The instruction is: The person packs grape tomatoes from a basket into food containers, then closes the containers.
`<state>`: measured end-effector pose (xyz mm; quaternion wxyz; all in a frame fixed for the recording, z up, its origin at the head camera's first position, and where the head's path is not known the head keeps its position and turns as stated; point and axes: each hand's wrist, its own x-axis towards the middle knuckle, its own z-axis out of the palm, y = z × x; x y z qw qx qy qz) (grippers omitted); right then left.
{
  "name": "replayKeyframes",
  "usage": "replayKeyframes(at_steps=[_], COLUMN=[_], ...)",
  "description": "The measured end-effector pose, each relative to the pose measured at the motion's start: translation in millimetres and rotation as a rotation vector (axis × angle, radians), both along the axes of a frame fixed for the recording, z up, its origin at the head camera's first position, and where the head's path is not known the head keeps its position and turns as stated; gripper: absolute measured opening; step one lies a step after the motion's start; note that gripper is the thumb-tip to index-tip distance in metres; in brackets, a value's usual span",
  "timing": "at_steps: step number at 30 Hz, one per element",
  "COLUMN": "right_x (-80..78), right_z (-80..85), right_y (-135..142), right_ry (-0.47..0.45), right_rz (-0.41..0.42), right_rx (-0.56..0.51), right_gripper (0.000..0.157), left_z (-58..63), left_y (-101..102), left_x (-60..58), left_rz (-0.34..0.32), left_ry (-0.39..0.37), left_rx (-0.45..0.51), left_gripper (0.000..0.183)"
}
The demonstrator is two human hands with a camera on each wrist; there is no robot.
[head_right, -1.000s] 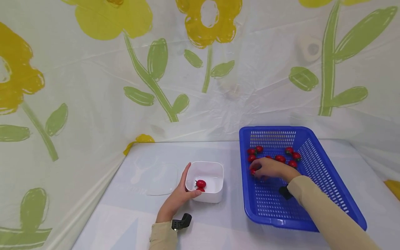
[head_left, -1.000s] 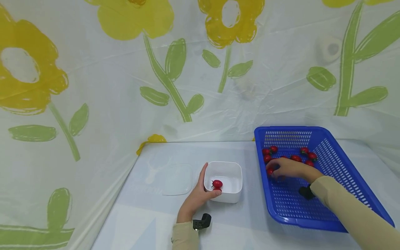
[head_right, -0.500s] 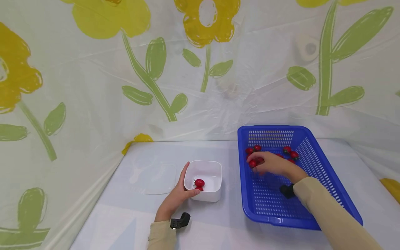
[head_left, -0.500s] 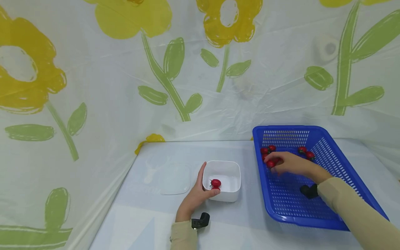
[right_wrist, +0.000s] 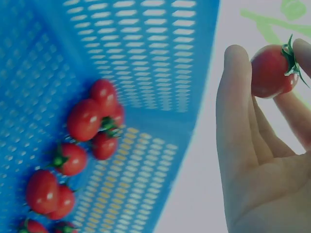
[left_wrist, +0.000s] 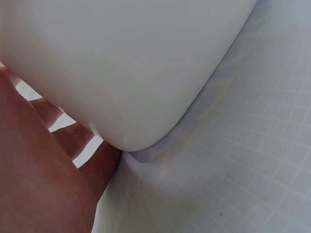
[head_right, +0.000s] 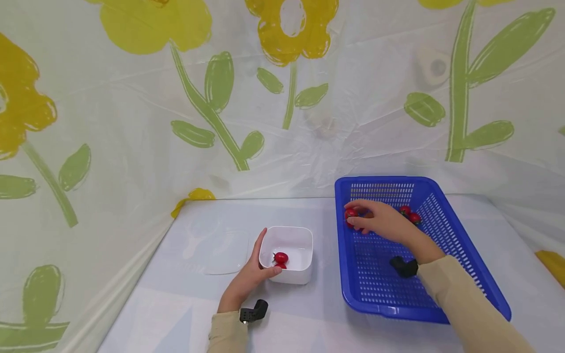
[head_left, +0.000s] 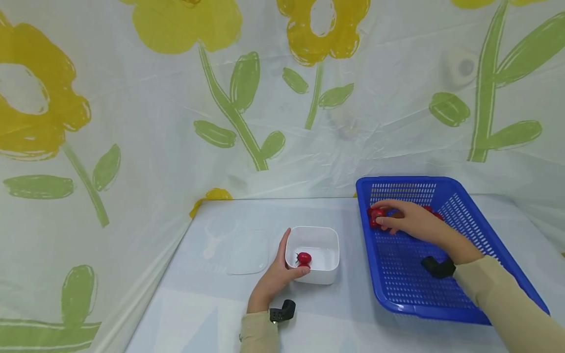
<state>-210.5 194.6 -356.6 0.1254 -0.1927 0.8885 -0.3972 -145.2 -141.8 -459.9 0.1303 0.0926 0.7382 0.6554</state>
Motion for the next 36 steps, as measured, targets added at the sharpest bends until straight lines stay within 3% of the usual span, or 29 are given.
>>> replayKeyframes(at_steps=[6, 15, 26, 33, 36], right_x=[16.8, 42.4, 66.1, 75.8, 78.7], right_z=[7.6, 12.7, 7.6, 4.1, 3.3], right_y=[-12, -21, -37, -49, -53], right_ry=[0.071, 0.107, 0.246, 0.192, 0.181], right_rz=[-0.030, -0.067, -0.168, -0.256, -0.294], right_rx=[-0.007, -0.112, -0.194, -0.278, -0.326], right_gripper=[0.048, 0.045, 0.042, 0.045, 0.047], left_z=[10.0, -10.3, -15.9, -16.5, -8.2], left_y=[1, -4, -2, -2, -2], left_x=[1.6, -11.5, -10.5, -10.6, -6.5], left_rz=[-0.008, 0.018, 0.010, -0.007, -0.018], left_ry=[-0.004, 0.011, 0.044, 0.029, 0.011], left_rx=[-0.008, -0.027, -0.007, 0.017, 0.023], left_gripper=[0.095, 0.094, 0.095, 0.097, 0.098])
